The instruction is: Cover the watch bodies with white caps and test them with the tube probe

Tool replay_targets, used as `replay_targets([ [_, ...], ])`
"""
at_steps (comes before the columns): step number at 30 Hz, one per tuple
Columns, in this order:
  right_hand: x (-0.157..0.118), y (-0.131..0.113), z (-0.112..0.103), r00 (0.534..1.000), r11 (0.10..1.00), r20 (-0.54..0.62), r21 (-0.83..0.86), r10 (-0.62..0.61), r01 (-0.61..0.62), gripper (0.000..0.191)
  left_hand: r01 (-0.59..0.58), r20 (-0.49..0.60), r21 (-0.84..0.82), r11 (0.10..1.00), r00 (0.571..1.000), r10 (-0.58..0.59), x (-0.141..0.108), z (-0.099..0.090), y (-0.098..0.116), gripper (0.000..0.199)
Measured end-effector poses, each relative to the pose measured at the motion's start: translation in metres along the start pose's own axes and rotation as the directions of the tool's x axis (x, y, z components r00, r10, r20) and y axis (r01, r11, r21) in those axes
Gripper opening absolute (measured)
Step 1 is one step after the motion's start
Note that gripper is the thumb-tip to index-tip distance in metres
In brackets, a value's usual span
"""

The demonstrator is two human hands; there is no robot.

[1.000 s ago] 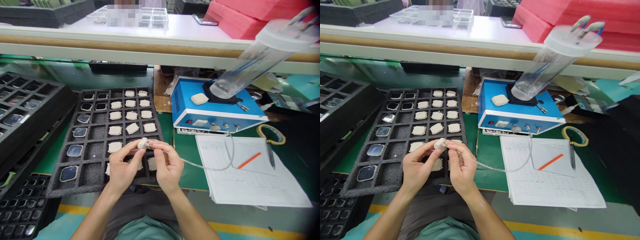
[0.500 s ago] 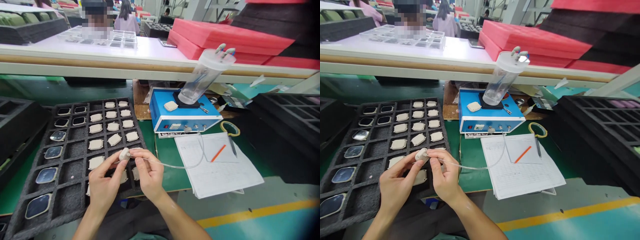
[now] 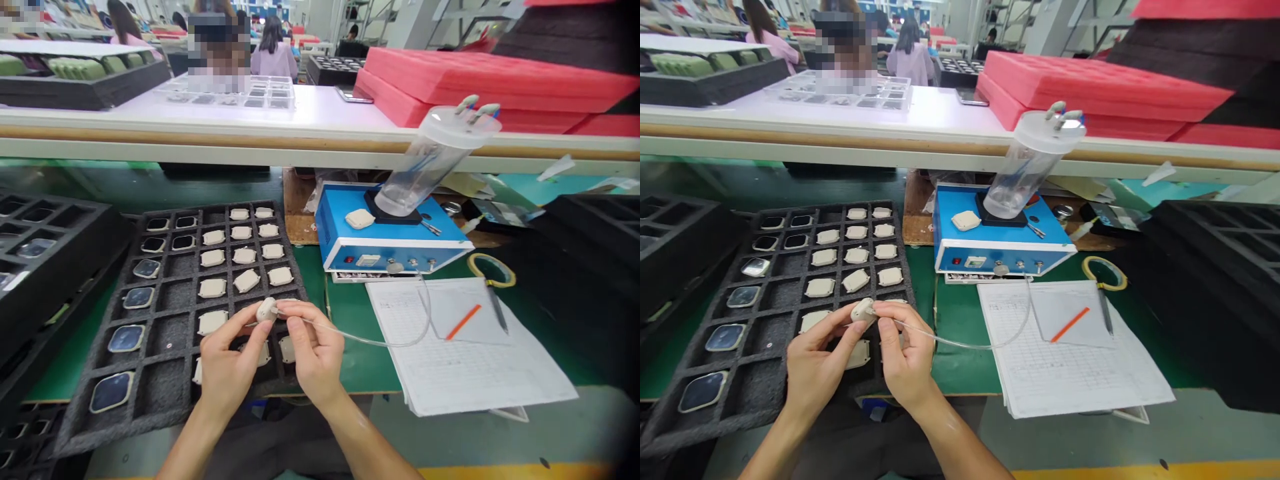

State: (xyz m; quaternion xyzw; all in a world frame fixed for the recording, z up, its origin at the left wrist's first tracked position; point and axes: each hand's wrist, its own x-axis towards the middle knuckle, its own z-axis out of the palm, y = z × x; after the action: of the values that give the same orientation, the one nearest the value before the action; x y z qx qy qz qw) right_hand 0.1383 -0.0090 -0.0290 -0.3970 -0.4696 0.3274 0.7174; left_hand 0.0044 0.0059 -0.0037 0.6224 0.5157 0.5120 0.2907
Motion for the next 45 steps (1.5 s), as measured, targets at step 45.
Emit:
replay_targets([
  [45, 0.0050, -0.0002, 0.0019, 1.000, 1.000, 0.006, -0.016, 0.018, -0.018, 0.018, -0.072, 0.029, 0.164, 0.984, 0.997, 0.068, 0.0061, -0.0076, 0.0045, 0.027],
])
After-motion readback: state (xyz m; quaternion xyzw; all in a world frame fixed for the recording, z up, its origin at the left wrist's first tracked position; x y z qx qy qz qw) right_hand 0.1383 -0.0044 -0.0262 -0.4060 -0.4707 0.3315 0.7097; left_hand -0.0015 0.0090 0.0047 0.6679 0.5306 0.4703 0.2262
